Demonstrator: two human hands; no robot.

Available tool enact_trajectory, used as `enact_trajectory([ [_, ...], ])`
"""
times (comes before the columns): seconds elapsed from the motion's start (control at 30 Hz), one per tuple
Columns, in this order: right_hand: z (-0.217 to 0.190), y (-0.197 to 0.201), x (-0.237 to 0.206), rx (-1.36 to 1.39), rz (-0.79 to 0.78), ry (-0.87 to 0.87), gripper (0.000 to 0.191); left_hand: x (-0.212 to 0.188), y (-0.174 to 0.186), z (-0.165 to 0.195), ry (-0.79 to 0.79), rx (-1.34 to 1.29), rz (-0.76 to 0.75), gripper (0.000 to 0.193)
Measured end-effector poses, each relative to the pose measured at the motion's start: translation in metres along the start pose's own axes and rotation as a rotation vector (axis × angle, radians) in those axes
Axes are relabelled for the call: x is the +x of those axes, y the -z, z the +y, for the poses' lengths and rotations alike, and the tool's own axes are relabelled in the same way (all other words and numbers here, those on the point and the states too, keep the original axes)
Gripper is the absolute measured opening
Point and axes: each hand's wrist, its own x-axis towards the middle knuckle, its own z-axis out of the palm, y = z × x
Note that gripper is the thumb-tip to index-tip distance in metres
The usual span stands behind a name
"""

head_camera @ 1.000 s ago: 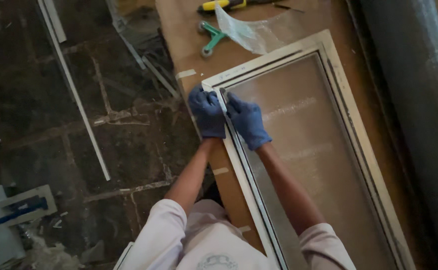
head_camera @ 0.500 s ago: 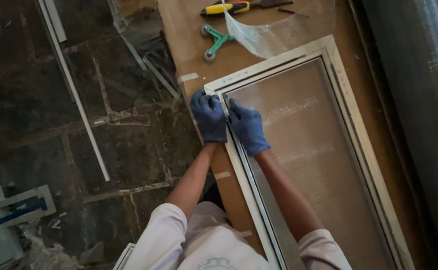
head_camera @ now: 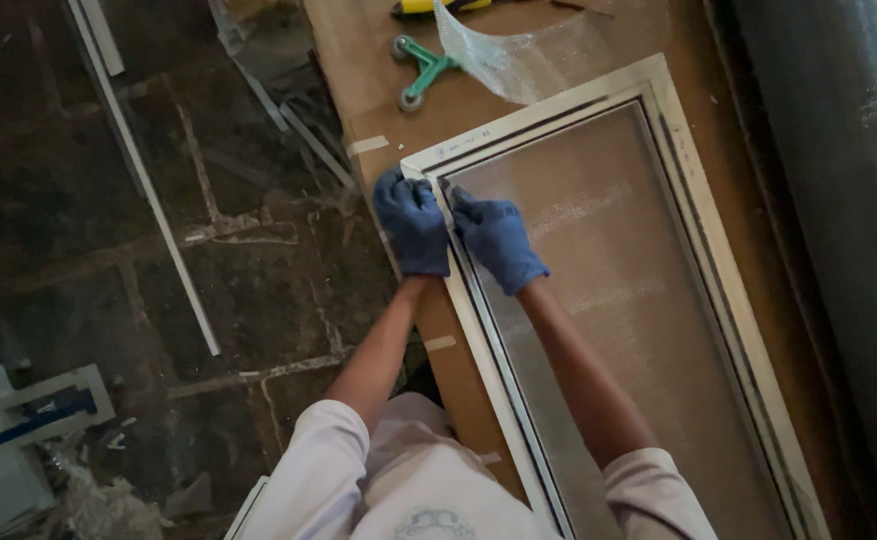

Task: The person applies white tape along the edges of a glass window frame on a workbench, pressing it down by hand around the perimeter. They then use a utility knife to help peel the clear protective film off the glass surface, working along the frame sides.

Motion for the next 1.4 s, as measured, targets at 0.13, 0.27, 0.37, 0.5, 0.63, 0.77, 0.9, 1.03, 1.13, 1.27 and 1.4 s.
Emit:
enact_trajectory([
  [0.13, 0.007, -0.002, 0.007, 0.046, 0.043, 0.058, 0.027, 0.006, -0.003, 0.004, -0.050, 0.048, 0.038, 0.016],
  [0.27, -0.001, -0.002, -0.004, 0.042, 0.043, 0.063, 0.026, 0.004, 0.013, 0.008, -0.012, 0.034, 0.004, 0.018],
  [0.37, -0.013, 0.007, -0.044, -0.002, 0.051, 0.086, 0.030, -0.016, 0.038, 0.017, 0.000, 0.006, 0.002, 0.014],
  [0.5, -0.023, 0.021, -0.085, 0.171, 0.114, 0.071, 0.032, -0.037, 0.053, 0.025, -0.024, -0.027, 0.050, 0.016],
  [0.63, -0.022, 0.019, -0.036, 0.514, 0.092, -0.285, 0.038, -0.006, 0.026, 0.020, 0.042, -0.112, 0.099, 0.020],
  [0.77, -0.010, 0.010, -0.004, 0.378, 0.118, -0.122, 0.033, 0.005, 0.014, 0.017, 0.020, -0.113, 0.095, 0.016],
  [0.9, 0.001, 0.007, -0.008, 0.302, 0.058, -0.145, 0.034, 0.004, 0.014, 0.016, 0.007, -0.086, 0.088, 0.007],
  [1.03, -0.007, 0.003, -0.022, 0.070, 0.191, 0.054, 0.032, 0.015, 0.018, 0.016, -0.027, -0.090, 0.091, 0.006],
  [1.13, -0.027, 0.001, -0.032, 0.044, 0.233, 0.069, 0.032, 0.017, 0.035, 0.023, 0.045, -0.139, 0.109, 0.007],
  [1.27, -0.045, 0.011, -0.035, 0.080, 0.182, 0.020, 0.031, 0.004, 0.066, 0.045, 0.156, -0.098, -0.030, 0.026],
  [1.4, -0.036, 0.013, -0.039, 0.080, 0.136, 0.078, 0.030, -0.016, 0.065, 0.050, -0.041, 0.079, -0.063, 0.028],
])
